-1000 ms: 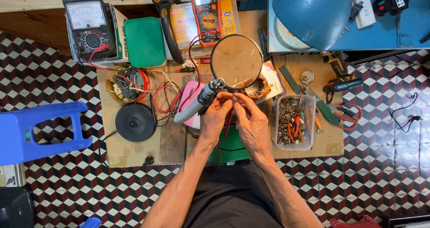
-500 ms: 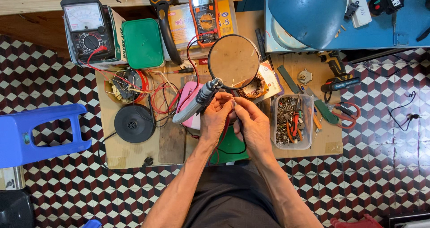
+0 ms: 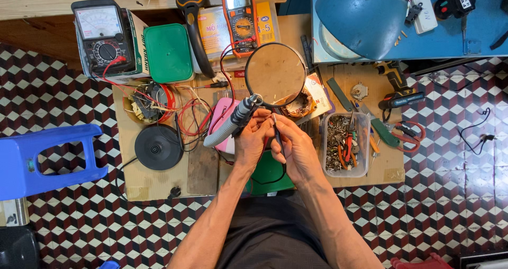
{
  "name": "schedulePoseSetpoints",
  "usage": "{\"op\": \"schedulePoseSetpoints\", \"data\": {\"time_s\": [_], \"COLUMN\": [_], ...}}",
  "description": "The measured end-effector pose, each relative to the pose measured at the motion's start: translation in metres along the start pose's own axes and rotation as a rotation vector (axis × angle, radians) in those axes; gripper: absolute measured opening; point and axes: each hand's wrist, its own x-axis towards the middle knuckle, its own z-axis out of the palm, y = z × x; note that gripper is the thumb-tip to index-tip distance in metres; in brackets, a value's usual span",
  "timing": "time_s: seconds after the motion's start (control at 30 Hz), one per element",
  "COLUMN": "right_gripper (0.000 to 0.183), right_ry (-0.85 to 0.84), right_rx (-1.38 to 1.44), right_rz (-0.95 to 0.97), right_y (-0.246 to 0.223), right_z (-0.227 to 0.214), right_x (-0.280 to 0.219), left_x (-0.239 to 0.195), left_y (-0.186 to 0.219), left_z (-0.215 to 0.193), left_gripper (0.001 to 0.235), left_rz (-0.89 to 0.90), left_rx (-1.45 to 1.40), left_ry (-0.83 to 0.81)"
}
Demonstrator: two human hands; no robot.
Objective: The person uses a magnifying glass and a wooden stick to clean and inspect a small electrical component on a cluttered workbench. They then use multimeter probes to test the component and continue cleaning with the stick.
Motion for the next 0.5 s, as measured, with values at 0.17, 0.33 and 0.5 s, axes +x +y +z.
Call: {"op": "schedulePoseSetpoints", "data": {"time_s": [0.17, 0.33, 0.5], "right_gripper": [0.041, 0.04, 0.04], "right_ry": [-0.004, -0.013, 0.002], "right_rx": [0.022, 0.033, 0.025], "right_rz": [0.021, 0.023, 0.038], "right_y": [0.003, 0.004, 0.003], "right_z": [-0.002, -0.004, -0.004], "right_x": [0.004, 0.006, 0.006], "left_x": [0.004, 0.005, 0.006], "left_y": [-0.01, -0.017, -0.017], "left_z": [-0.002, -0.005, -0.005], "left_gripper": [0.026, 0.025, 0.025], "left_rz": [0.119, 0.109, 0.144], "left_rx": [0.047, 0.085, 0.055], "left_ry": [0.018, 0.014, -0.01]}}
